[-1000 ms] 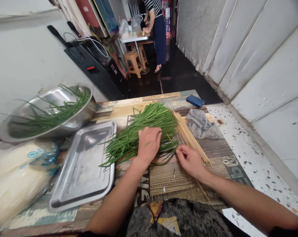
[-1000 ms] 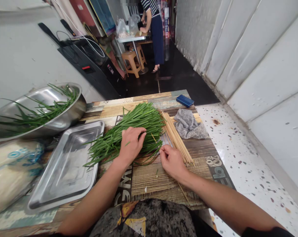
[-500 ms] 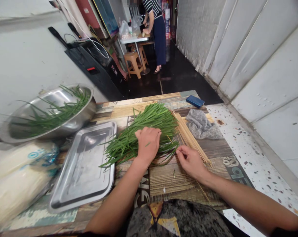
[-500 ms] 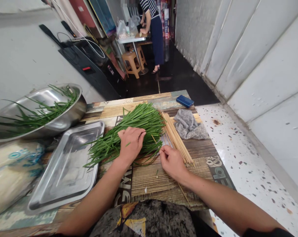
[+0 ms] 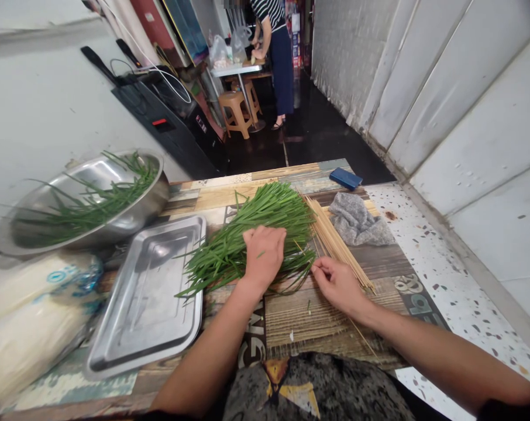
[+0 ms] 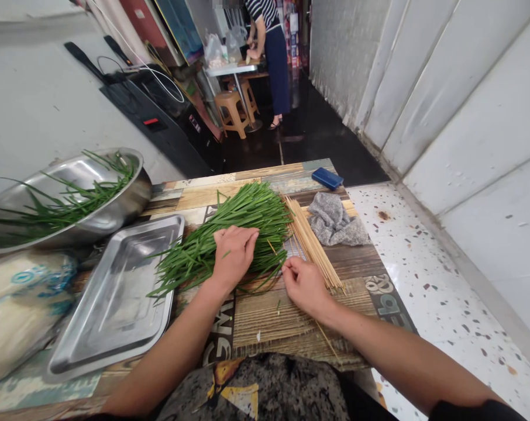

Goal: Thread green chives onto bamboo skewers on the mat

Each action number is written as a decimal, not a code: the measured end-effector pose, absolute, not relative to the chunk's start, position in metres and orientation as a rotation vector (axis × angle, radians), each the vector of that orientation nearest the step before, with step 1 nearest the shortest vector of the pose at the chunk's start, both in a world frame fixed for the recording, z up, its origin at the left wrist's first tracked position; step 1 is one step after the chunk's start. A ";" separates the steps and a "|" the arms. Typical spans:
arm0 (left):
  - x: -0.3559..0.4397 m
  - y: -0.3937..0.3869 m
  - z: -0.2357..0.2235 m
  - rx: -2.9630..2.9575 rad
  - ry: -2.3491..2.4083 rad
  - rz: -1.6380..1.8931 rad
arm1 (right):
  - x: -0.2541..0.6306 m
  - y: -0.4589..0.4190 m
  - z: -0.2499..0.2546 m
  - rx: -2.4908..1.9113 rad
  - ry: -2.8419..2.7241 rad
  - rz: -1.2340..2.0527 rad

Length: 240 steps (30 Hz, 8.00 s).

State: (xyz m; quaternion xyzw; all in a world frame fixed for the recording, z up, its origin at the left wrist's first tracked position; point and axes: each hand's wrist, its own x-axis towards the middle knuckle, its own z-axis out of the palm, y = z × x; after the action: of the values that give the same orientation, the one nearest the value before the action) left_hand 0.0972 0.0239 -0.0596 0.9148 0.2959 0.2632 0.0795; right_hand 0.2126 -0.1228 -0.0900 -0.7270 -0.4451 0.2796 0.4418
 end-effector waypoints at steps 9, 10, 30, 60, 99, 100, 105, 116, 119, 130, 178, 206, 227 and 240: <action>0.097 0.022 -0.058 2.708 0.842 0.723 | 0.211 -0.123 -0.086 -1.784 -1.065 0.625; 0.096 0.022 -0.057 2.707 0.843 0.720 | 0.211 -0.123 -0.086 -1.792 -1.058 0.638; 0.096 0.024 -0.061 2.703 0.901 0.690 | 0.209 -0.124 -0.084 -1.785 -1.100 0.613; 0.096 0.022 -0.060 2.657 0.825 0.627 | 0.210 -0.124 -0.086 -1.799 -1.099 0.614; 0.088 0.035 -0.052 2.681 0.495 0.364 | 0.210 -0.124 -0.082 -1.767 -1.088 0.593; 0.088 0.035 -0.052 2.677 0.512 0.391 | 0.210 -0.123 -0.082 -1.770 -1.089 0.586; 0.087 0.035 -0.055 2.698 0.680 0.463 | 0.209 -0.123 -0.083 -1.759 -1.091 0.565; 0.092 0.031 -0.059 2.479 0.763 0.593 | 0.208 -0.125 -0.086 -1.747 -1.134 0.554; 0.093 0.031 -0.060 2.474 0.761 0.616 | 0.208 -0.125 -0.087 -1.754 -1.139 0.552; 0.094 0.031 -0.064 2.472 0.741 0.681 | 0.208 -0.125 -0.087 -1.747 -1.155 0.559; 0.095 0.030 -0.067 2.486 0.709 0.600 | 0.208 -0.125 -0.085 -1.751 -1.181 0.532; 0.081 0.037 -0.036 2.598 0.245 0.018 | 0.184 -0.153 -0.055 -1.458 -1.706 0.252; 0.089 0.025 -0.044 2.556 0.667 0.206 | 0.203 -0.137 -0.055 -1.541 -1.083 0.690; 0.092 0.032 -0.057 1.988 0.867 0.512 | 0.208 -0.125 -0.072 -1.648 -0.920 0.735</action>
State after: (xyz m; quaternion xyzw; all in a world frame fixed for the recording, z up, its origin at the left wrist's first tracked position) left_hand 0.0919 0.0319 -0.0575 0.8006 0.3493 0.2061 0.4410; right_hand 0.2085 -0.1245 -0.0720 -0.6901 -0.3854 0.3079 0.5296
